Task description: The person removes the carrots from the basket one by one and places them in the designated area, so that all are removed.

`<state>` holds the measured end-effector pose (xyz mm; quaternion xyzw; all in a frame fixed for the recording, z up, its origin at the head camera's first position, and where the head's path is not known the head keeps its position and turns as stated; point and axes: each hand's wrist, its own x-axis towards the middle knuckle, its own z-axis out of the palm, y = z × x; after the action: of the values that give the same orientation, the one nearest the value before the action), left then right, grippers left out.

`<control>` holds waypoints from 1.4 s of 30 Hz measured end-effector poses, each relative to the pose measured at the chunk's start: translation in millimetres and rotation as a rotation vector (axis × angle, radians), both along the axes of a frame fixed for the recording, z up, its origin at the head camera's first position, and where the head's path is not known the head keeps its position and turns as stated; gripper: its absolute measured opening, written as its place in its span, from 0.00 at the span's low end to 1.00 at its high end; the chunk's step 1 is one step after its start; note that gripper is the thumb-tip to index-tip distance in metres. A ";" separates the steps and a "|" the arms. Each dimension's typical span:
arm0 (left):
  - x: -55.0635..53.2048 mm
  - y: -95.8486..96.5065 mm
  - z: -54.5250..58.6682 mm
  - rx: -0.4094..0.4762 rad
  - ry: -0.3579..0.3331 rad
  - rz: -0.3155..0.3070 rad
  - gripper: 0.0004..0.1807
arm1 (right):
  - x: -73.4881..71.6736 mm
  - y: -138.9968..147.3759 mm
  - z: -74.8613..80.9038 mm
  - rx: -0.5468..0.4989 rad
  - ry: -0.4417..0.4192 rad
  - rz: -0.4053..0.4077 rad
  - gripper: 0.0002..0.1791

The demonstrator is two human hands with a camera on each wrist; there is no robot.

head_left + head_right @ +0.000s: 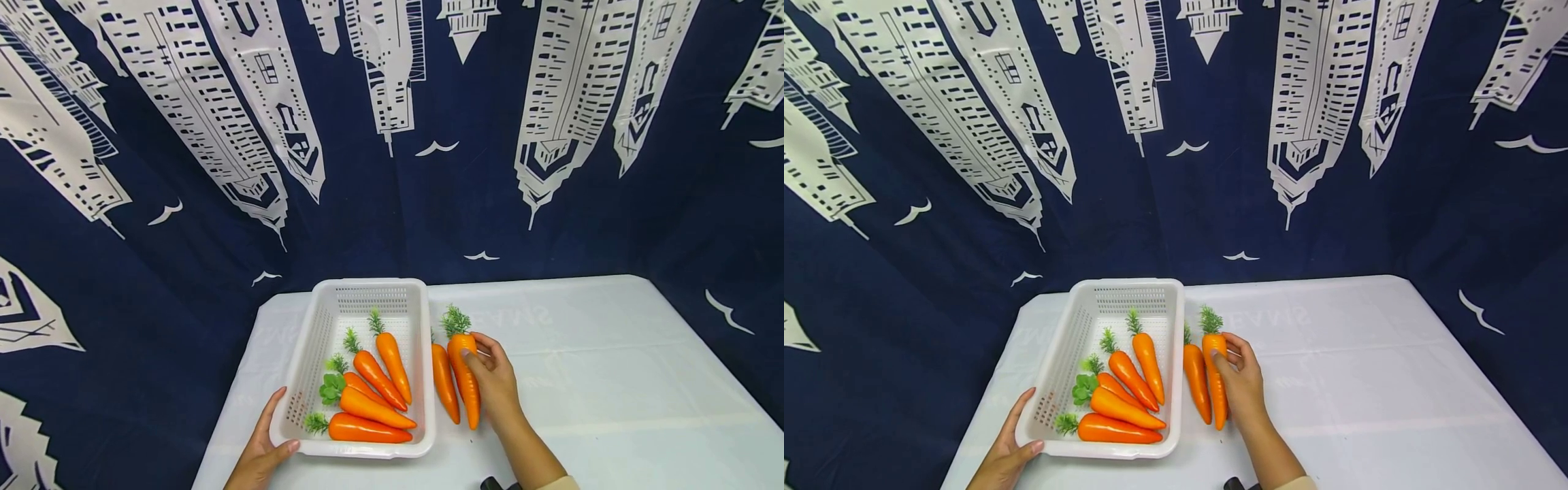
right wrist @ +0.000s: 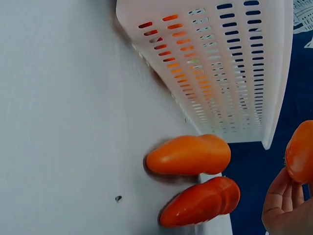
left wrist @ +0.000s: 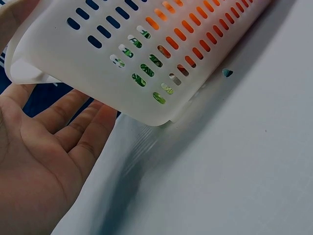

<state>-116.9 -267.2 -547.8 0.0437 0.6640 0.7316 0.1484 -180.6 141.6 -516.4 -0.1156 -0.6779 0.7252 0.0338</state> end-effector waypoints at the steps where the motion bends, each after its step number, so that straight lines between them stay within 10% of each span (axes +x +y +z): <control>1: 0.1 0.1 0.3 -0.003 0.000 0.002 0.55 | 0.1 1.5 -0.7 0.005 -0.001 -0.006 0.25; 42: -1.1 -0.3 -1.1 -0.023 0.027 0.005 0.54 | -23.8 37.6 -40.9 0.131 -0.117 -0.020 0.30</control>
<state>-118.0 -267.6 -548.9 0.0504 0.6742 0.7237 0.1381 -204.4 179.2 -557.3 -0.1623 -0.7234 0.6710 0.0087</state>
